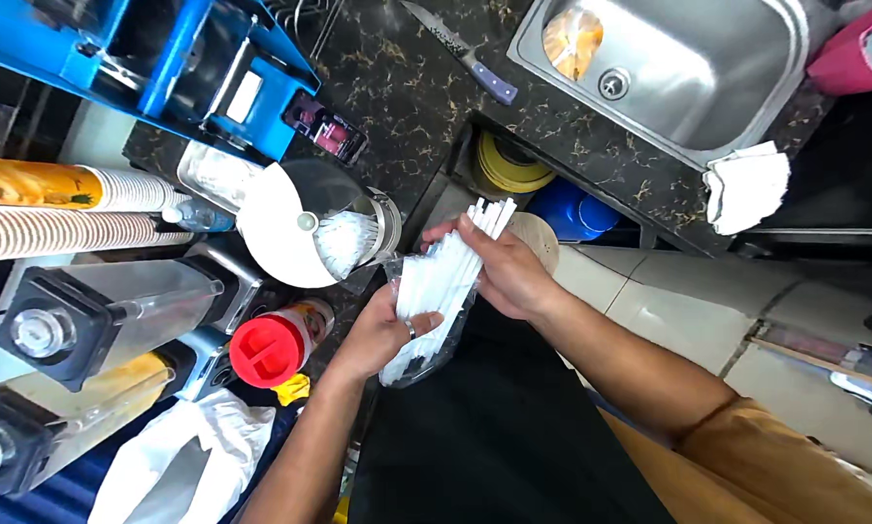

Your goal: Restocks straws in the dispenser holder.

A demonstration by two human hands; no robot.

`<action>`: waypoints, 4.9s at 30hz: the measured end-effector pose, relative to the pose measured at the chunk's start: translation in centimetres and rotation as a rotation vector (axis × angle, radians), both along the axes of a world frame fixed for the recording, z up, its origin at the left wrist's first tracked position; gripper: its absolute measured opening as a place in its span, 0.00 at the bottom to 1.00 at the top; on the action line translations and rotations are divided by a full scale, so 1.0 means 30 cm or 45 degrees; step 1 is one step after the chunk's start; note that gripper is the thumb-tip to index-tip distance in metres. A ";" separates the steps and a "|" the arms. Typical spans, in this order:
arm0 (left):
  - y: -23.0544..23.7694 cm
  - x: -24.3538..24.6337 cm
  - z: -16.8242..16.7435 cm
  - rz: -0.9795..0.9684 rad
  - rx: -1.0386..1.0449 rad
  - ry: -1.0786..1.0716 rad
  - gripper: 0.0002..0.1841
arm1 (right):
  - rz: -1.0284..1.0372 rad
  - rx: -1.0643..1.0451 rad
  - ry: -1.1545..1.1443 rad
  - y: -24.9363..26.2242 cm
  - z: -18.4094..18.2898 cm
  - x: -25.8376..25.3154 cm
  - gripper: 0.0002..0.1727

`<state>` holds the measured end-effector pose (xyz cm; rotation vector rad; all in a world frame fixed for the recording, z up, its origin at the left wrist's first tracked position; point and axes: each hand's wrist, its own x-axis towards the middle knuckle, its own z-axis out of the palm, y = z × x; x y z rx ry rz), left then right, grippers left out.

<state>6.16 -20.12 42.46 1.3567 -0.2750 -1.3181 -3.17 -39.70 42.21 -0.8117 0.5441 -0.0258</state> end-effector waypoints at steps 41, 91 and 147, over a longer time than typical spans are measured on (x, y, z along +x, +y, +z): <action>0.250 0.382 0.078 0.265 -0.486 -0.845 0.15 | -0.767 -1.033 -0.864 0.310 -0.258 0.414 0.14; 0.211 0.315 0.045 0.496 -0.433 -0.983 0.16 | 0.331 -0.863 -0.085 0.313 -0.300 0.057 0.35; -0.006 -0.107 0.055 -0.203 0.080 -0.385 0.41 | -0.076 -0.160 -0.414 -0.033 0.128 0.023 0.04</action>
